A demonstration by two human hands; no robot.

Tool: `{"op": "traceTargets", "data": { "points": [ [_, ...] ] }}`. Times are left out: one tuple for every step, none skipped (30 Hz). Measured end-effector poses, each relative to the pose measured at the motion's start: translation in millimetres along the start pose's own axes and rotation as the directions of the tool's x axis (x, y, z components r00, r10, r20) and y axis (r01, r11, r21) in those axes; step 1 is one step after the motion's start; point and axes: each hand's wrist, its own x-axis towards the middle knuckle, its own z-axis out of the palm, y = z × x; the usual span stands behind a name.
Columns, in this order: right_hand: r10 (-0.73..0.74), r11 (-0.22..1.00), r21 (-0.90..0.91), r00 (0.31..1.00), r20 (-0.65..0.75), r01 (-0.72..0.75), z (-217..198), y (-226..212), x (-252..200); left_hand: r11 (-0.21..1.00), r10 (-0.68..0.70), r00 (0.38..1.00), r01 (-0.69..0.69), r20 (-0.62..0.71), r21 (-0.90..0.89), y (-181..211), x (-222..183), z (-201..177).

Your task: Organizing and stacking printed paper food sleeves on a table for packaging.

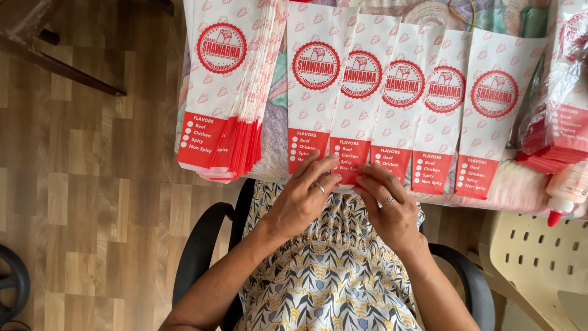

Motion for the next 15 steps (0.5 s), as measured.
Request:
{"op": "traceTargets", "data": {
  "points": [
    [-0.012, 1.000, 0.010, 1.000, -0.010, 0.012, 1, 1, 0, 1.000, 0.003, 1.000, -0.003, -0.001, 0.002, -2, -2, 0],
    [-0.024, 0.999, 0.021, 1.000, -0.019, 0.024, 1, 1, -1, 1.000, 0.006, 1.000, -0.006, -0.001, 0.004, -4, -3, 0],
    [-0.023, 1.000, 0.021, 1.000, -0.017, 0.024, 2, 4, -2, 1.000, 0.005, 1.000, -0.005, -0.001, 0.004, -6, -3, -1],
    [-0.050, 0.998, 0.023, 0.998, -0.026, 0.051, 3, 7, -4, 0.999, 0.041, 0.999, -0.041, 0.005, 0.003, -7, -2, -2],
    [-0.076, 0.997, 0.024, 0.996, -0.035, 0.077, 4, 10, -6, 0.997, 0.078, 0.997, -0.078, 0.011, 0.002, -8, -2, -4],
    [-0.075, 0.997, 0.025, 0.997, -0.033, 0.076, 4, 10, -6, 0.997, 0.076, 0.997, -0.076, 0.011, 0.002, -8, 0, -9],
    [-0.091, 0.995, 0.028, 0.995, -0.031, 0.092, 4, 11, -5, 0.988, 0.138, 0.990, -0.139, 0.020, 0.069, -9, 1, -14],
    [-0.107, 0.994, 0.032, 0.994, -0.029, 0.107, 3, 12, -4, 0.970, 0.198, 0.980, -0.201, 0.032, 0.135, -9, 3, -20],
    [-0.107, 0.994, 0.032, 0.994, -0.027, 0.107, 2, 11, -3, 0.971, 0.197, 0.980, -0.200, 0.032, 0.135, -9, 5, -22],
    [-0.103, 0.994, 0.036, 0.994, -0.023, 0.104, 2, 10, -3, 0.967, 0.208, 0.978, -0.211, 0.036, 0.144, -9, 6, -24],
    [-0.099, 0.994, 0.040, 0.995, -0.020, 0.100, 1, 9, -2, 0.963, 0.218, 0.975, -0.222, 0.039, 0.153, -8, 8, -26],
    [-0.100, 0.994, 0.041, 0.995, -0.018, 0.100, 0, 8, 0, 0.963, 0.217, 0.975, -0.220, 0.038, 0.153, -9, 8, -26],
    [-0.094, 0.995, 0.044, 0.995, -0.018, 0.094, -1, 6, 1, 0.962, 0.220, 0.975, -0.223, 0.038, 0.160, -9, 8, -26],
    [-0.088, 0.995, 0.047, 0.996, -0.017, 0.089, -1, 5, 3, 0.960, 0.223, 0.974, -0.226, 0.038, 0.167, -9, 8, -27],
    [-0.088, 0.995, 0.047, 0.996, -0.017, 0.089, -1, 4, 3, 0.960, 0.222, 0.974, -0.226, 0.038, 0.167, -9, 9, -26]
  ]
}}
